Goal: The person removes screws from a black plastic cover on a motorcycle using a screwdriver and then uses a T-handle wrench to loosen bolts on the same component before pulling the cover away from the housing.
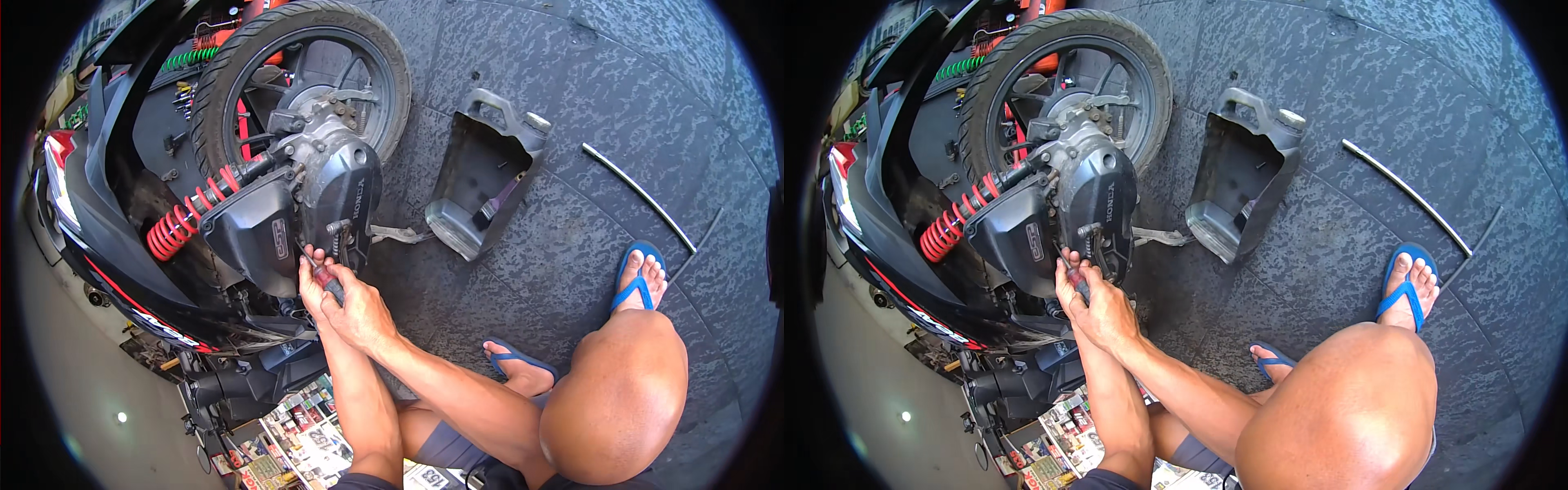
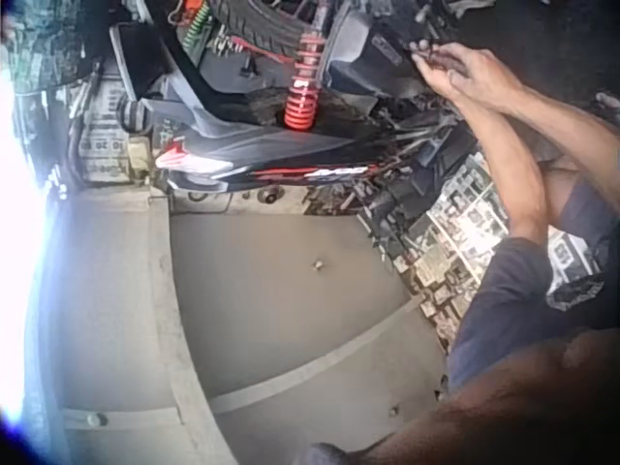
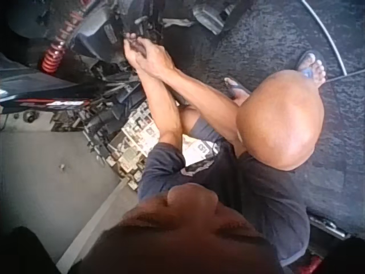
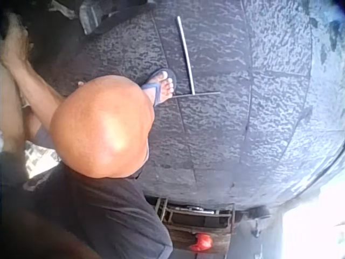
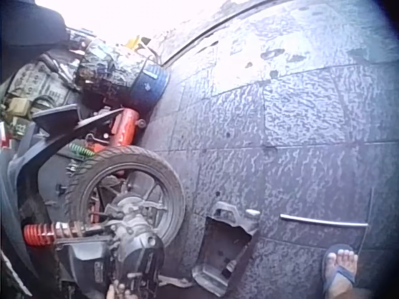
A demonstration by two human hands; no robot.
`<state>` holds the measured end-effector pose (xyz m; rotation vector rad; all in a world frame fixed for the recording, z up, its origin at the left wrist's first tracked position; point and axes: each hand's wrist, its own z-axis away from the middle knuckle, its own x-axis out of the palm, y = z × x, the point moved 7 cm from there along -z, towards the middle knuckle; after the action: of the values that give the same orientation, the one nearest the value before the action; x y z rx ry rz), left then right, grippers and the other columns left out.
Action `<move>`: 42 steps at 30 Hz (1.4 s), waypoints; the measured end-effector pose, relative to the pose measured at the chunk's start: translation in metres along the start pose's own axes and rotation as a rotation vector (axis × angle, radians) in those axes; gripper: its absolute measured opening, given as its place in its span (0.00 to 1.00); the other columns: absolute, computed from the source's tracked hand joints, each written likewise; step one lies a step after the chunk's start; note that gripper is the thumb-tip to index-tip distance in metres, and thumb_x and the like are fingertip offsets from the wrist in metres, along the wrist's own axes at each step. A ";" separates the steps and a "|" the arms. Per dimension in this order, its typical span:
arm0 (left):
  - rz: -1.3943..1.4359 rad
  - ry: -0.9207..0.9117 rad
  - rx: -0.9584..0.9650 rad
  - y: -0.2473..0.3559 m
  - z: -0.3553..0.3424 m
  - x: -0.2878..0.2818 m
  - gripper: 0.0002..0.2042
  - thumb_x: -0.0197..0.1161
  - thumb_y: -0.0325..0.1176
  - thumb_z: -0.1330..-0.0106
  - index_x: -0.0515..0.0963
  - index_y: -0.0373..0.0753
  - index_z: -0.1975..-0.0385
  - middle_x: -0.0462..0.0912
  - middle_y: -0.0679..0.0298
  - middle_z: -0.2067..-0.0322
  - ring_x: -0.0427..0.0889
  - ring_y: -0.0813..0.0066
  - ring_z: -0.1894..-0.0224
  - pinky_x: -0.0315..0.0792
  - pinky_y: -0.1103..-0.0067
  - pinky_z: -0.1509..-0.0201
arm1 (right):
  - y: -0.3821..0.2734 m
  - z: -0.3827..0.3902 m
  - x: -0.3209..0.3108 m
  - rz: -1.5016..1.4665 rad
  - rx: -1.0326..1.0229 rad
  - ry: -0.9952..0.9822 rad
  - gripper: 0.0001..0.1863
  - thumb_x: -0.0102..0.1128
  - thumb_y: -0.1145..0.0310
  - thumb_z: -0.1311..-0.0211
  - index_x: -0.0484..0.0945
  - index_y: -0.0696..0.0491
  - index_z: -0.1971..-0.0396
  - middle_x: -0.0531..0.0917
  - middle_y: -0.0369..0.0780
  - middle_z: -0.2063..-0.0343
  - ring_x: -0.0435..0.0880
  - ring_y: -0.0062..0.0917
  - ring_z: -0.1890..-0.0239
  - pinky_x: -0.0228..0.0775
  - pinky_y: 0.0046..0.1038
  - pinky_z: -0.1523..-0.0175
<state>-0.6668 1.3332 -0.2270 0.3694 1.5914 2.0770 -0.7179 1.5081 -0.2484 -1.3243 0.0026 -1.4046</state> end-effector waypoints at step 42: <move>0.078 0.007 -0.106 -0.005 -0.001 0.019 0.11 0.55 0.45 0.30 0.76 0.44 0.66 0.79 0.70 0.75 0.77 0.74 0.70 0.74 0.74 0.65 | 0.022 -0.008 0.016 -0.045 -0.114 0.074 0.25 0.58 0.69 0.41 0.66 0.57 0.44 0.80 0.49 0.59 0.82 0.37 0.71 0.76 0.31 0.64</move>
<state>-0.6827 1.3434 -0.2341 0.3928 1.4844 2.2130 -0.7032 1.4843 -0.2544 -1.3725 0.1040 -1.5100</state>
